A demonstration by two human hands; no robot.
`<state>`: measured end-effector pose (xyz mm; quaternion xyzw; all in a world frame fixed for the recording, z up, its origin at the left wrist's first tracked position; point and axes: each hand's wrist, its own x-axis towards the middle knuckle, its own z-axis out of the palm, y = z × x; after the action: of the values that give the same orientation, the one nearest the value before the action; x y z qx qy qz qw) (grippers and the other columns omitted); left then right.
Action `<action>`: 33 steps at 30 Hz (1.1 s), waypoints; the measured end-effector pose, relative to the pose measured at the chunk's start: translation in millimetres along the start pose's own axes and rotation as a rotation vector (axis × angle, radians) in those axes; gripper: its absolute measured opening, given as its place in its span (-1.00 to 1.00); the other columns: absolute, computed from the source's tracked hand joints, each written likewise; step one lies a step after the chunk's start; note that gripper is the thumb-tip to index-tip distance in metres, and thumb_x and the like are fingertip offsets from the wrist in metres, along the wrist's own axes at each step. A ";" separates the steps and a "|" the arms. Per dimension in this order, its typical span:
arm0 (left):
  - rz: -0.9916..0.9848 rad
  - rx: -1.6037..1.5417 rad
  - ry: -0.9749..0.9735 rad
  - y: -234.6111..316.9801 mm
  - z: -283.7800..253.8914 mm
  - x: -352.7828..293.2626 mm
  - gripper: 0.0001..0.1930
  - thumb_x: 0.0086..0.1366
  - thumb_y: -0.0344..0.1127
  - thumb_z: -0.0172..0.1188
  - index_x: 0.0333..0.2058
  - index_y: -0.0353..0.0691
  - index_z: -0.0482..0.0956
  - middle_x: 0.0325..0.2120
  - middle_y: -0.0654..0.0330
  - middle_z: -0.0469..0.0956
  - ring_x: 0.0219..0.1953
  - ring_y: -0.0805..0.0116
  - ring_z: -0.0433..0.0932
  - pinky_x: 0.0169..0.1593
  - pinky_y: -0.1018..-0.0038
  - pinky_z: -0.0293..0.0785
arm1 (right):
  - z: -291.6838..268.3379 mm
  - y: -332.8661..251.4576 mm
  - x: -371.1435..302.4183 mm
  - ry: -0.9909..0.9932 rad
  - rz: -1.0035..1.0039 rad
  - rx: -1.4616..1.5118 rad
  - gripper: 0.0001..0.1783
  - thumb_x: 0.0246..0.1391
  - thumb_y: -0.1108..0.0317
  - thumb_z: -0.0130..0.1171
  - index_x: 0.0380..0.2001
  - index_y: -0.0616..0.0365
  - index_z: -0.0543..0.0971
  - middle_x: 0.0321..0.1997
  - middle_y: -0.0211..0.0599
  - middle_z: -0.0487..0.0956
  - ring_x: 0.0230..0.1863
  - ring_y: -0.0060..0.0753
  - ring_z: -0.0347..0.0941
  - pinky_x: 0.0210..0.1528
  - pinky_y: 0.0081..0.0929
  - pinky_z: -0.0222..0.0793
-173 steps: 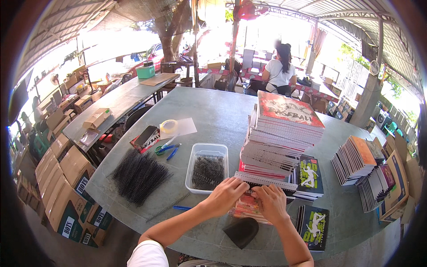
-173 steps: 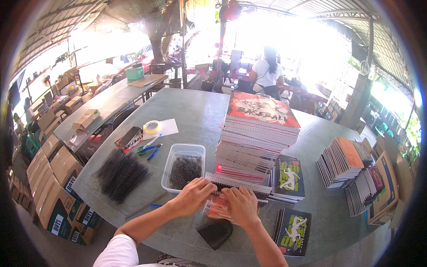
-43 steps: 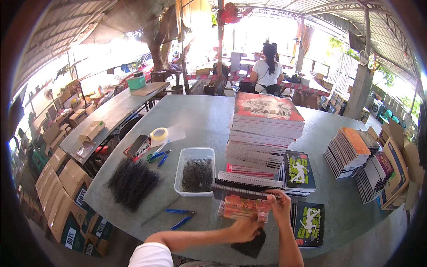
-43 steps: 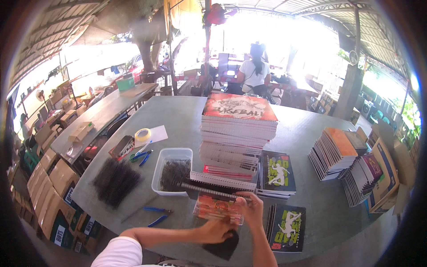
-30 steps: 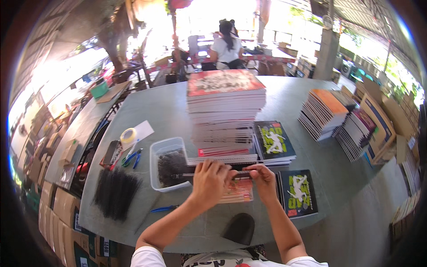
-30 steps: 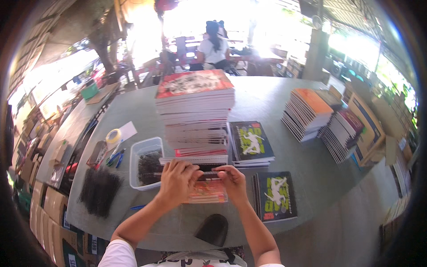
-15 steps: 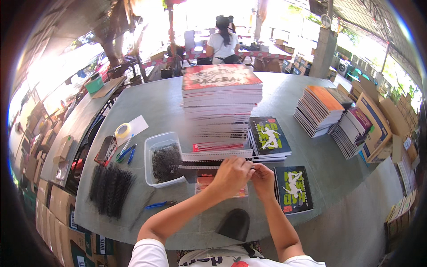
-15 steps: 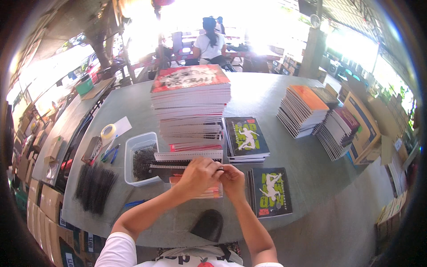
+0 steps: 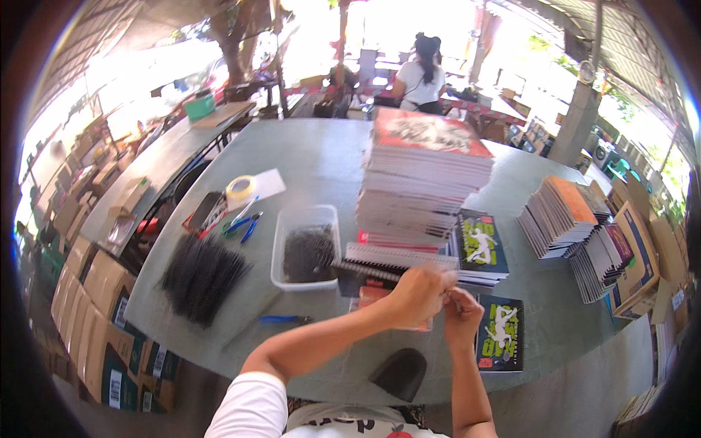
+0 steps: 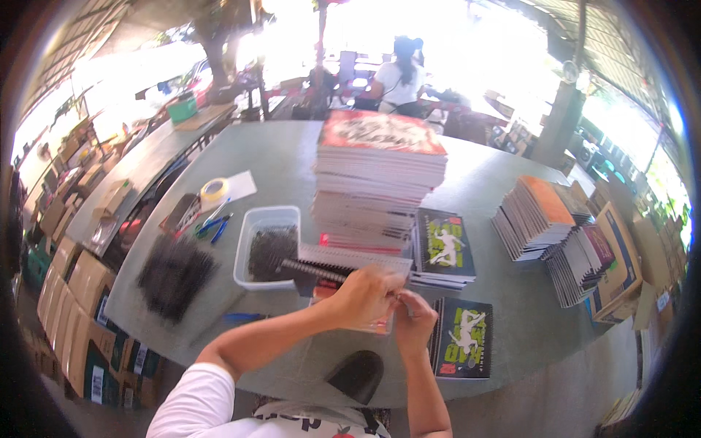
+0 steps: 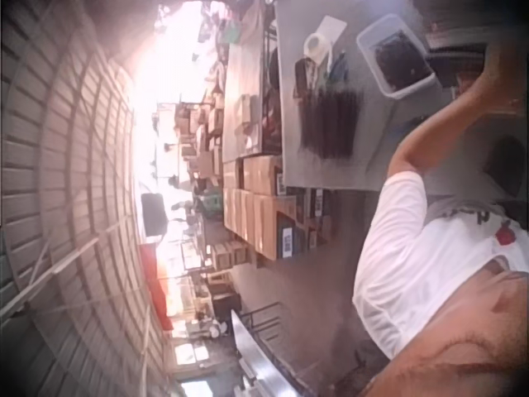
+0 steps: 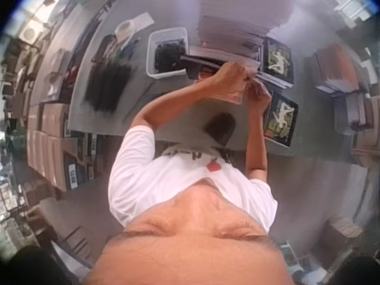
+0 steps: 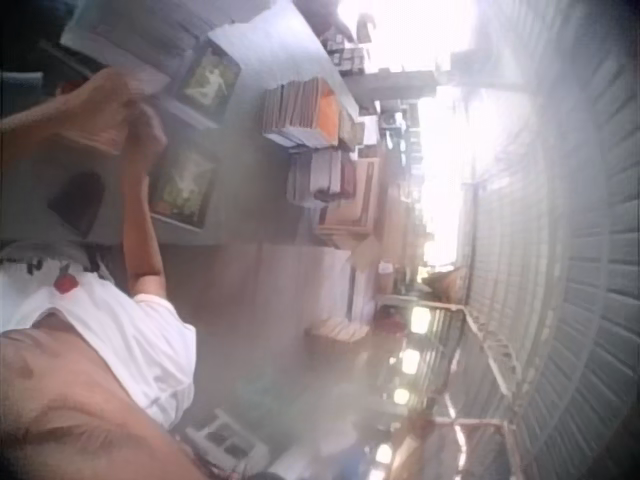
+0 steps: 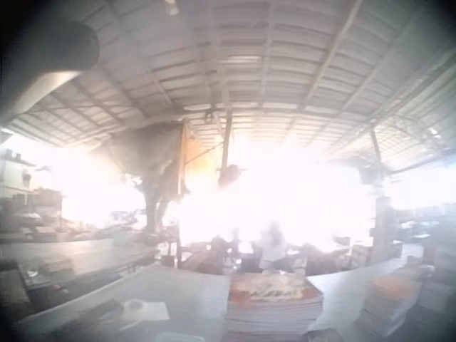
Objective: The person binds notebooks by threading a plastic spiral through pre-punched holes, cutting the excess spiral with pliers, and repeating the process for multiple books.
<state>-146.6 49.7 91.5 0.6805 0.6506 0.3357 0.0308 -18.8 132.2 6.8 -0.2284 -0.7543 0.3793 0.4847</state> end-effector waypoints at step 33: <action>-0.758 -0.691 0.108 -71.3 -84.0 -150.6 -0.60 0.08 -0.25 0.00 -0.09 -0.27 0.35 -0.52 0.24 0.42 -0.47 0.46 0.42 -0.38 0.48 0.35 | 136.0 -117.4 71.7 -0.695 -0.148 -0.236 -0.72 -0.06 0.44 0.19 -0.20 0.06 0.59 -0.36 -0.12 0.60 -0.33 -0.15 0.54 -0.26 -0.31 0.41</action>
<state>-239.2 -109.1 59.5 0.3288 0.7034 0.5308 0.3396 -169.6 64.2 107.0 -0.0851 -0.9268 0.3085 0.1963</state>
